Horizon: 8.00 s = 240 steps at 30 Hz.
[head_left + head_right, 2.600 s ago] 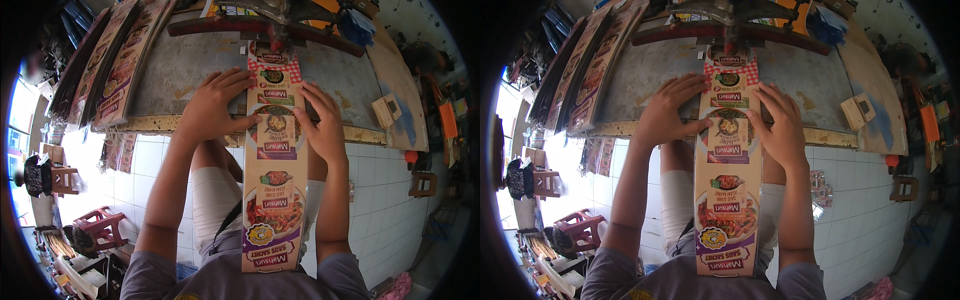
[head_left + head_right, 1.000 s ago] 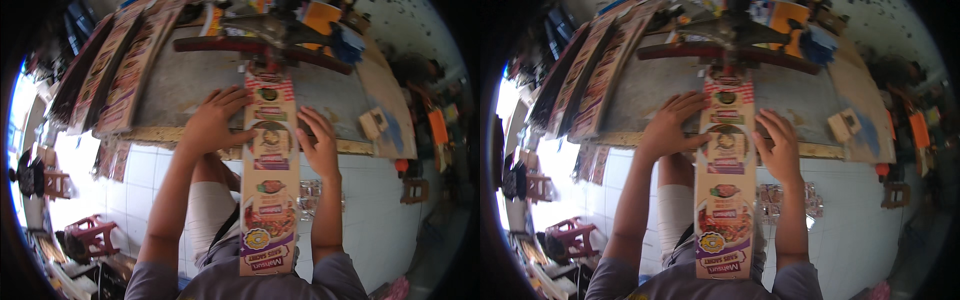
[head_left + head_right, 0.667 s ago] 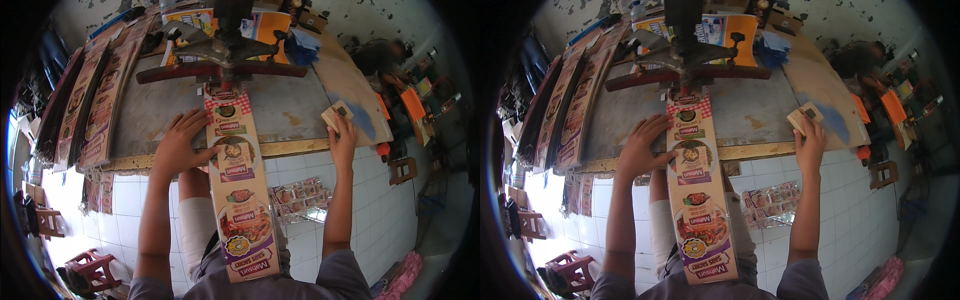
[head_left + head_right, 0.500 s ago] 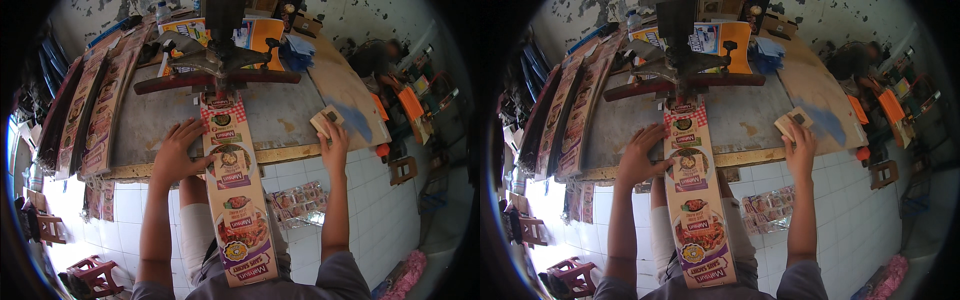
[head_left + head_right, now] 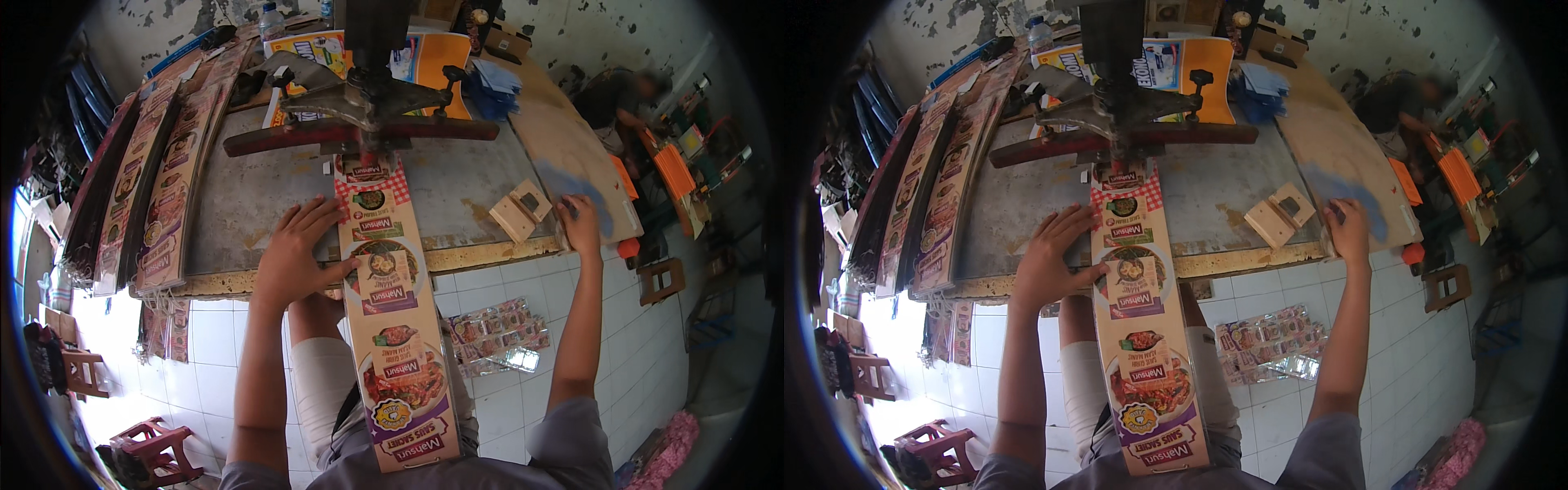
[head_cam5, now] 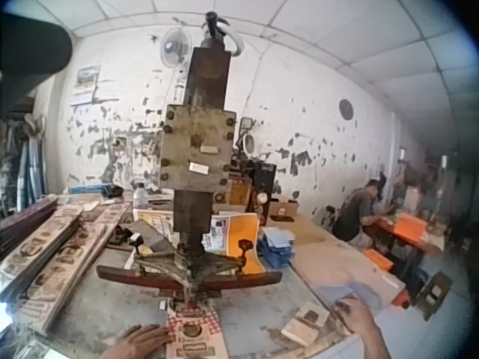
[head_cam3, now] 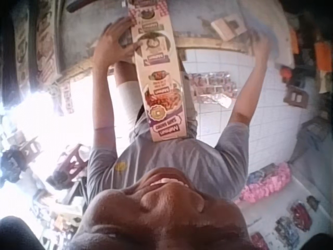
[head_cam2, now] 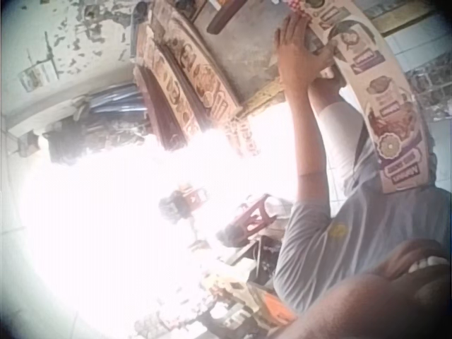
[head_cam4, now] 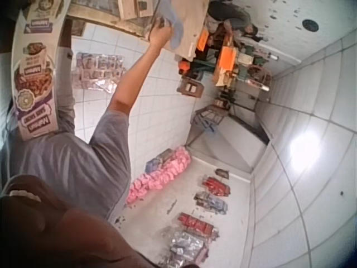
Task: The person places a long printed strip of sauce sachets onto a manual stamping press and uses a wooden block to apply labels to each section of the strip.
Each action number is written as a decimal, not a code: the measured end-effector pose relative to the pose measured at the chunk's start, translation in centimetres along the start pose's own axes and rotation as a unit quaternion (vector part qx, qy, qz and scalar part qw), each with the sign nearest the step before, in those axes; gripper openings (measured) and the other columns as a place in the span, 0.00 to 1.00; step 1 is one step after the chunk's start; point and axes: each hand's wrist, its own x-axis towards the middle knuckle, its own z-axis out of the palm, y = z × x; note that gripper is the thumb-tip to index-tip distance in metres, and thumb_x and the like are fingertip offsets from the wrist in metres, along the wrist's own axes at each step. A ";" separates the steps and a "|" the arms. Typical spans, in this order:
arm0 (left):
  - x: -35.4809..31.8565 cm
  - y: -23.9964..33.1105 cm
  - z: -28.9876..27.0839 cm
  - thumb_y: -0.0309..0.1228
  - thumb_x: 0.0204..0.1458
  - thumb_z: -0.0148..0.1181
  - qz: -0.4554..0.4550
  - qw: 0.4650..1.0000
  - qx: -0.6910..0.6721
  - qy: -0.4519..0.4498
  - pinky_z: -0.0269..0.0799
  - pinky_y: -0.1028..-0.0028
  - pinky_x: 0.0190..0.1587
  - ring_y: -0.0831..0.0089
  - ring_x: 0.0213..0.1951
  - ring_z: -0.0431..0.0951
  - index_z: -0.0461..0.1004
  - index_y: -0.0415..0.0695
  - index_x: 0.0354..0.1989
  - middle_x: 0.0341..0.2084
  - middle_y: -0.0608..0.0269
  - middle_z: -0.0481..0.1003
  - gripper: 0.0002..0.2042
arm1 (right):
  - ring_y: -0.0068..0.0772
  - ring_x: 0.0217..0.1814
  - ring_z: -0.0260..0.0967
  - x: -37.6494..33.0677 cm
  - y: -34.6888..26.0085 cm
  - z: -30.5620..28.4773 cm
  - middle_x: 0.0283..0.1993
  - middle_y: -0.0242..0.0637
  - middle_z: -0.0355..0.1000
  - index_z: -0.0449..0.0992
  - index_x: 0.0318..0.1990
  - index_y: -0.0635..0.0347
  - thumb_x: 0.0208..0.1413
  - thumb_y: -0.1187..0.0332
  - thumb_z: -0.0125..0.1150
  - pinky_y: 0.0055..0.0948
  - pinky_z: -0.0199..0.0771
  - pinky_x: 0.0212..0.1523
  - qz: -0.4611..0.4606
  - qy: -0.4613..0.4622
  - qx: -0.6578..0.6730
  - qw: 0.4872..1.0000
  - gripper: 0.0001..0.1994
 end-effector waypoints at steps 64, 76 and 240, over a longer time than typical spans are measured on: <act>-0.1 0.1 -0.2 0.46 0.46 0.76 -0.011 1.000 0.007 -0.017 0.56 0.46 0.79 0.52 0.76 0.66 0.77 0.44 0.66 0.69 0.54 0.75 0.37 | 0.46 0.55 0.76 -1.3 -6.4 -3.5 0.51 0.41 0.77 0.85 0.52 0.60 0.70 0.73 0.60 0.40 0.75 0.56 -0.114 -0.053 0.022 0.992 0.09; 0.1 0.1 -0.2 0.45 0.46 0.77 -0.003 1.000 0.018 -0.018 0.57 0.46 0.78 0.52 0.76 0.66 0.76 0.44 0.67 0.70 0.54 0.74 0.37 | 0.47 0.68 0.71 -1.3 -7.0 -1.8 0.64 0.39 0.76 0.83 0.60 0.59 0.75 0.63 0.58 0.43 0.67 0.70 -0.125 -0.075 0.124 0.982 0.15; -4.5 2.1 1.0 0.47 0.55 0.70 0.018 0.996 0.071 0.053 0.56 0.45 0.76 0.61 0.70 0.73 0.79 0.49 0.65 0.66 0.68 0.78 0.29 | 0.47 0.65 0.72 0.6 -30.4 9.3 0.64 0.39 0.77 0.82 0.61 0.58 0.58 0.68 0.77 0.43 0.75 0.64 -0.287 -0.154 0.379 0.866 0.23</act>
